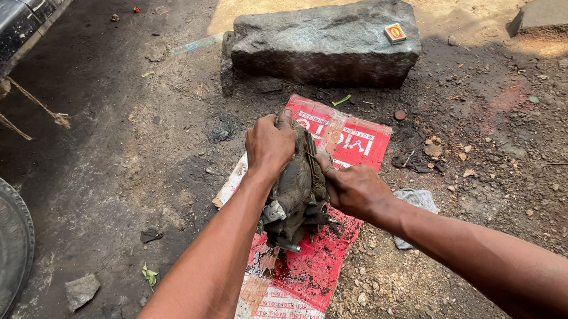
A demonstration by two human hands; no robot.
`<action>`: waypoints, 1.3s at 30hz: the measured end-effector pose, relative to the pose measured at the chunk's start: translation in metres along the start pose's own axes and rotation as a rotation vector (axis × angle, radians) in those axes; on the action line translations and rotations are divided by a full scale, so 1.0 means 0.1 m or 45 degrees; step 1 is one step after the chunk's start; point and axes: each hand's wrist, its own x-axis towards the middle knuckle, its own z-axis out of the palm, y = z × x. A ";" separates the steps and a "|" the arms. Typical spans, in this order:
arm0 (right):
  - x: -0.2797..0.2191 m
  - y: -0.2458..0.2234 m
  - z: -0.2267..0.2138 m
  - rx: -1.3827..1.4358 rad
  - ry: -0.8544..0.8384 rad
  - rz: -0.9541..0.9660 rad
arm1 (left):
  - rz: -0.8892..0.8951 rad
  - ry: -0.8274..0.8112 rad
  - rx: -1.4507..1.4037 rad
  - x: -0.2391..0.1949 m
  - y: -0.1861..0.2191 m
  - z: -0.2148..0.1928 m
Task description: The person cleans a greasy mechanical part, likely a brake caliper, using a small metal tool to scrape off grime. The part is placed on a red and white cardboard box on the ground, and the person uses both hands to hold the part and the tool while scraping.
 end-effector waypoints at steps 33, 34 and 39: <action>-0.03 0.01 -0.49 0.138 0.515 -0.201 | 0.059 -0.055 0.068 -0.19 0.19 -0.09; -0.02 -0.03 -0.46 0.070 0.422 -0.175 | 0.082 -0.023 0.080 -0.16 0.18 -0.10; 0.09 -0.12 -0.32 -0.164 -0.007 -0.087 | 0.160 0.162 0.117 -0.01 0.06 -0.06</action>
